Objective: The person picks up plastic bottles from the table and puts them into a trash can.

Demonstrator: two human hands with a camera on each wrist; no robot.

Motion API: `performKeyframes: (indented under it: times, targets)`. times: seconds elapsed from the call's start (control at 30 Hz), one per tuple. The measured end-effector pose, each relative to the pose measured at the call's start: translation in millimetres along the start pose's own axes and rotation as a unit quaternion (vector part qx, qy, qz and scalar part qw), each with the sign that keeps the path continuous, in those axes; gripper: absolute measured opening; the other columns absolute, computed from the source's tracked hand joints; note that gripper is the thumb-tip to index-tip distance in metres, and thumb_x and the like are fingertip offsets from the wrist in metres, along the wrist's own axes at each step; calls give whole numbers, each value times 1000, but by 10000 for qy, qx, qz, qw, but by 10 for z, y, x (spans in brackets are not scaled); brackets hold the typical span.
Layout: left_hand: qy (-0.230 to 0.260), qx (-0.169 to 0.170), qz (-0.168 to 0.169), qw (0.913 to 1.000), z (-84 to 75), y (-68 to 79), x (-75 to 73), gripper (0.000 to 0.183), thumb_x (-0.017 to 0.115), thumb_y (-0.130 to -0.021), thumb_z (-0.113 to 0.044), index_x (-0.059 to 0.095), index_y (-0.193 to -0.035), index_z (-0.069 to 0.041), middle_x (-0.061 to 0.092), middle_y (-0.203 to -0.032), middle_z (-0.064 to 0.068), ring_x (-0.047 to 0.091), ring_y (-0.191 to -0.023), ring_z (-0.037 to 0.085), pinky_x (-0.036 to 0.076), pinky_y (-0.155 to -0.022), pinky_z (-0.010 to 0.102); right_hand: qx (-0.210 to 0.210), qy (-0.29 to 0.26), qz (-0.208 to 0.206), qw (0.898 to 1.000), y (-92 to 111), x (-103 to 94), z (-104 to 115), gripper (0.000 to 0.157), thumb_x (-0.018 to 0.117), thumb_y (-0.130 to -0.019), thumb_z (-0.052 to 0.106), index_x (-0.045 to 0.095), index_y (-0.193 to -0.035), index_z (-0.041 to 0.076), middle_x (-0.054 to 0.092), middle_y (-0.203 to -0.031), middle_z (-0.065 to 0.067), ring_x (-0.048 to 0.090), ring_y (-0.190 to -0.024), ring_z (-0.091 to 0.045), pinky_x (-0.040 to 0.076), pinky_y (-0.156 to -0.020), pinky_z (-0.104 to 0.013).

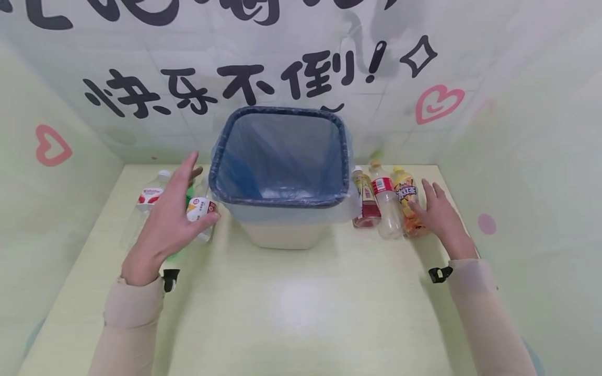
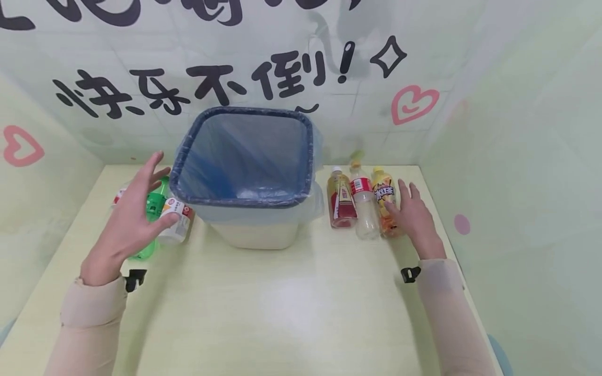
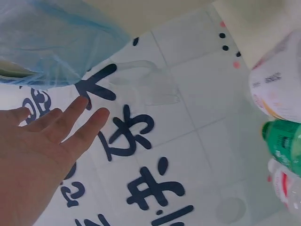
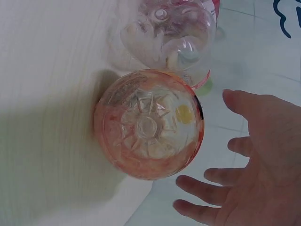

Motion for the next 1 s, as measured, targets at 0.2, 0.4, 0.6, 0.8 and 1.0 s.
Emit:
performKeyframes:
  times: [0.2,0.4,0.6,0.8,1.0]
  targets:
    - [141,135,342,9992,-317,-189,-17,92,63,-78,-51,2,-145,-37,-2,-150,-17,17,-136,19,24,-99,61,41,114,324,9994,-96,27,59,82,47,-90,48,2,-147,10,11,-143,-32,23,-122,-54,26,-90,-68]
    - [-245,-4,562,9981,-439,-291,58,85,60,-80,-54,8,-145,-39,-5,-149,-19,18,-135,31,29,-92,64,312,120,865,9957,-170,137,73,78,52,-91,39,7,-147,9,24,-137,-34,36,-114,-51,34,-87,-64]
    - [-230,-209,616,9976,-422,-292,92,83,61,-79,-54,10,-143,-42,-5,-150,-17,21,-133,34,25,-94,65,591,-70,996,9932,-184,155,66,78,56,-90,33,5,-148,18,42,-125,-30,48,-90,-37,45,-67,-45]
    - [-284,-188,640,9974,-420,-281,91,83,60,-79,-55,9,-143,-42,-6,-150,-16,19,-134,34,26,-93,66,713,-34,880,9936,-182,165,67,78,56,-89,35,6,-148,21,45,-121,-31,51,-85,-35,44,-57,-36]
    - [-294,-201,638,9973,-422,-271,106,83,60,-79,-56,9,-143,-42,-6,-150,-14,23,-132,35,28,-92,64,735,62,710,9948,-173,131,73,80,60,-86,39,13,-147,19,51,-112,-29,52,-76,-33,41,-51,-34]
Point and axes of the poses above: each hand's wrist, its own y-axis away from the middle knuckle, its own x-axis out of the palm, z = x × y, the point moved 8 cm from there along -y, towards the middle knuckle
